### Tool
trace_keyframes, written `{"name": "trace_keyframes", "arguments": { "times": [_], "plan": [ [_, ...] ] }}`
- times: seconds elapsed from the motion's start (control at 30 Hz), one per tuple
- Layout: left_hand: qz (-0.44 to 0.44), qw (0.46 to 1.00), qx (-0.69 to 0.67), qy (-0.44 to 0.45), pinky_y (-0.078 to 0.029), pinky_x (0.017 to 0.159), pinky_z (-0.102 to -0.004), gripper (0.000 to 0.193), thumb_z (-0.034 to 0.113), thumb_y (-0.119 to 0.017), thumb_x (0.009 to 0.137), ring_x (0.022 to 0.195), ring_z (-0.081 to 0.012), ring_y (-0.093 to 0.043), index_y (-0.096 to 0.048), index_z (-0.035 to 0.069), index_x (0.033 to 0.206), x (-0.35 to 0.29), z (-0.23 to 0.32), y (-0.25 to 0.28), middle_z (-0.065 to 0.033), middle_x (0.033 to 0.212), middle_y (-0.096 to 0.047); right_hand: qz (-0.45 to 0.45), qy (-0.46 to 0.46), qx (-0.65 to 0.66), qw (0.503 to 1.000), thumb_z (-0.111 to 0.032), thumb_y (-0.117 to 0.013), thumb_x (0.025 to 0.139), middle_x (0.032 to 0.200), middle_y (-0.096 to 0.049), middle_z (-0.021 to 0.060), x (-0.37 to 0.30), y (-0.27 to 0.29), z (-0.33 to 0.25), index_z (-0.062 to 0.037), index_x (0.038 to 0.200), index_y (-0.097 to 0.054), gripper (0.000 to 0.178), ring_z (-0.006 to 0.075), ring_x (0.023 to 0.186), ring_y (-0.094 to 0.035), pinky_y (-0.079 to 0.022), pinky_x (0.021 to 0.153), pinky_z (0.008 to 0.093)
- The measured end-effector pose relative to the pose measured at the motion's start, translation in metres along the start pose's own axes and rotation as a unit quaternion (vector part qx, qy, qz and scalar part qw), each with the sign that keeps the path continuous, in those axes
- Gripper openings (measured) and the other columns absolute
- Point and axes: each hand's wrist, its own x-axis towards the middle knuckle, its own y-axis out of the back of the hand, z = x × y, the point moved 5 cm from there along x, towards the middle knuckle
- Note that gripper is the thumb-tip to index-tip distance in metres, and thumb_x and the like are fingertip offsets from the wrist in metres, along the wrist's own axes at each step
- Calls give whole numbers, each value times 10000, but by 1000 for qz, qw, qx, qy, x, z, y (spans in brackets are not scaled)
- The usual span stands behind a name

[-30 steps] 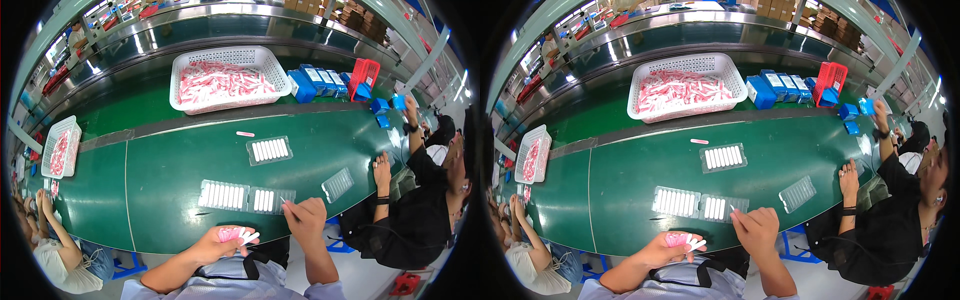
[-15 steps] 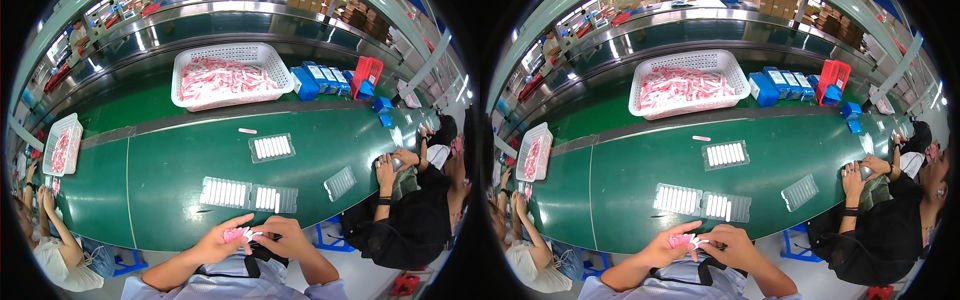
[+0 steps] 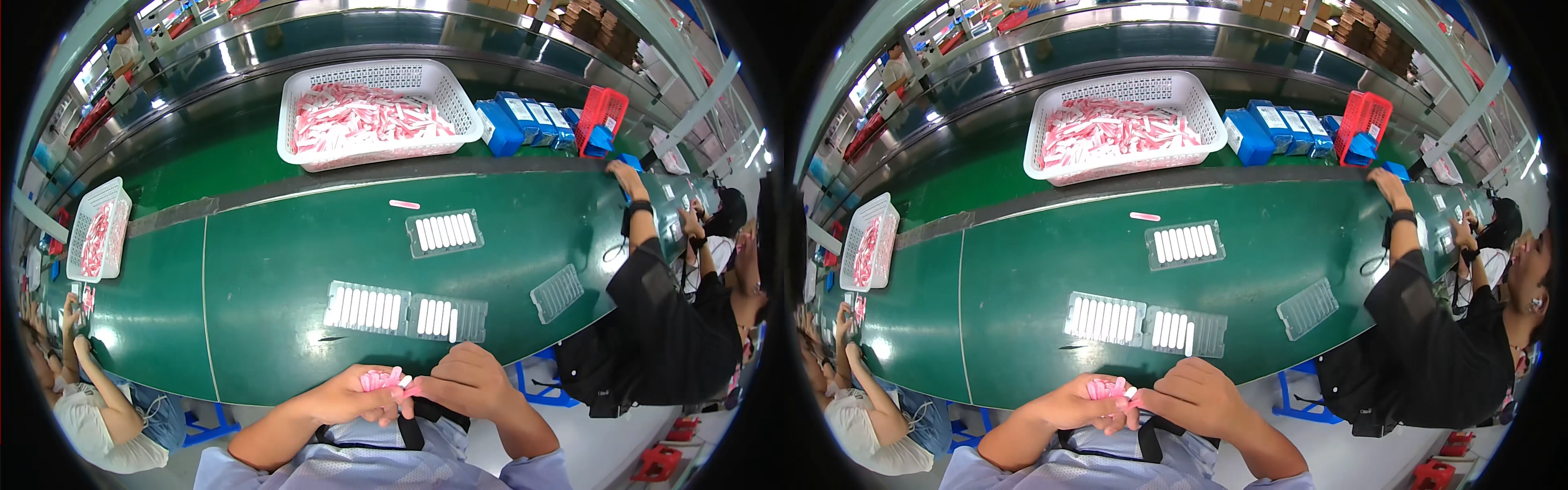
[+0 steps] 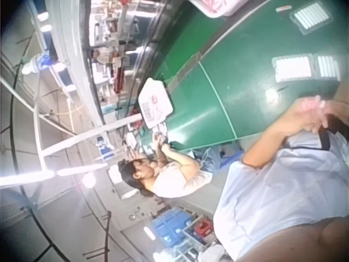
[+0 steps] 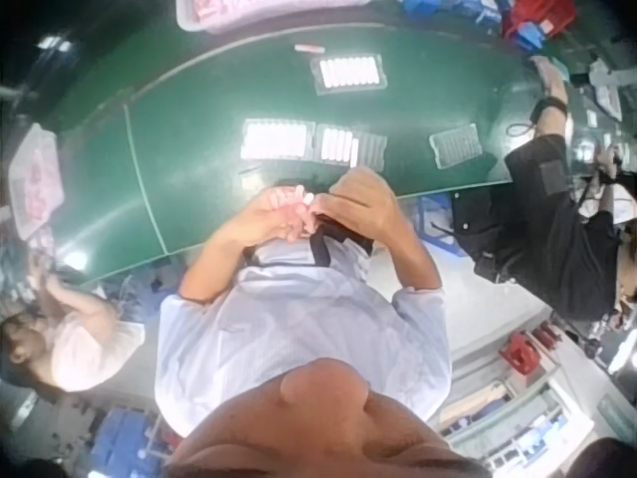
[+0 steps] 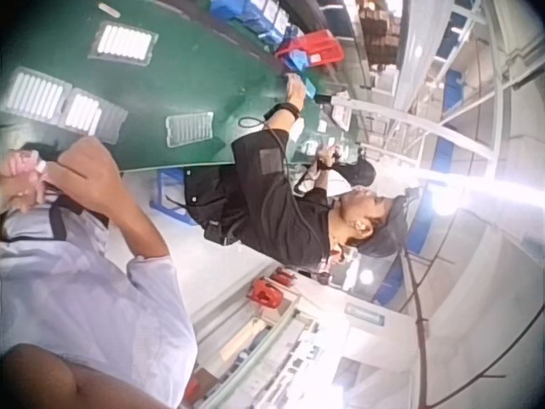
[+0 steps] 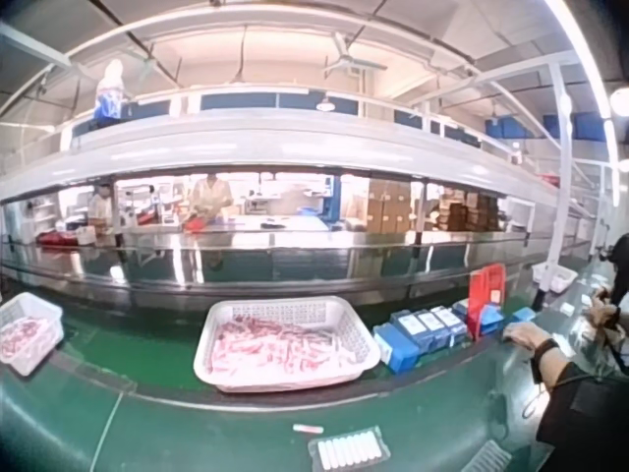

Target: The person holds plastic strips and inserts them one by one into the slots of plastic packaging trays by hand.

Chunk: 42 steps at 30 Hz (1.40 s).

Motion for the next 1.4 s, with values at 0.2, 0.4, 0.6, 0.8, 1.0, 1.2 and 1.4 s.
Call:
{"name": "trace_keyframes", "arguments": {
  "times": [0.2,0.4,0.6,0.8,1.0,1.2,1.4],
  "plan": [
    [90,983,112,-117,-468,607,-239,208,128,-571,1032,673,-78,-573,-626,-17,1170,0,6,1,-74,962,-718,36,-241,152,958,-36,-799,770,920,-704,36,-11,-9,12,-41,1145,-691,391,176,762,-649,-507,711,293],
    [94,977,107,-157,-502,636,-239,205,97,-576,1023,669,-75,-599,-632,-37,1169,0,2,-2,-93,1021,-743,12,-378,256,890,-59,-774,847,861,-722,65,-26,-26,18,6,1127,-711,294,100,774,-649,-511,720,249],
    [130,968,127,-171,-502,613,-234,219,93,-598,1013,640,-74,-594,-637,-51,1173,0,6,2,-110,988,-747,75,-440,418,791,-62,-656,964,839,-709,63,-42,-28,33,33,1080,-719,162,88,709,-618,-497,638,237],
    [147,972,116,-143,-487,582,-231,214,99,-593,1018,613,-71,-578,-642,-53,1160,1,5,1,-106,961,-745,169,-417,376,810,-38,-629,976,781,-701,102,-46,-3,44,59,1033,-723,147,113,660,-626,-489,584,234],
    [181,963,121,-160,-484,547,-245,160,41,-577,1011,576,-92,-592,-650,-64,1107,-4,5,10,-153,945,-741,239,-424,375,789,21,-632,940,761,-717,140,-50,29,64,83,962,-720,110,158,606,-655,-518,554,261],
    [186,957,123,-186,-478,539,-248,146,35,-579,1008,560,-95,-585,-651,-73,1074,1,1,16,-150,924,-736,15,-447,277,851,-13,-707,880,763,-713,71,-43,46,108,37,909,-719,59,94,625,-622,-480,556,238],
    [188,958,123,-177,-469,532,-243,146,45,-587,1006,555,-94,-578,-656,-68,1068,6,2,19,-149,919,-736,-87,-322,-3,943,-106,-816,760,741,-555,27,-10,38,107,-62,1147,-676,413,159,610,-481,-424,583,290]
  ]
}}
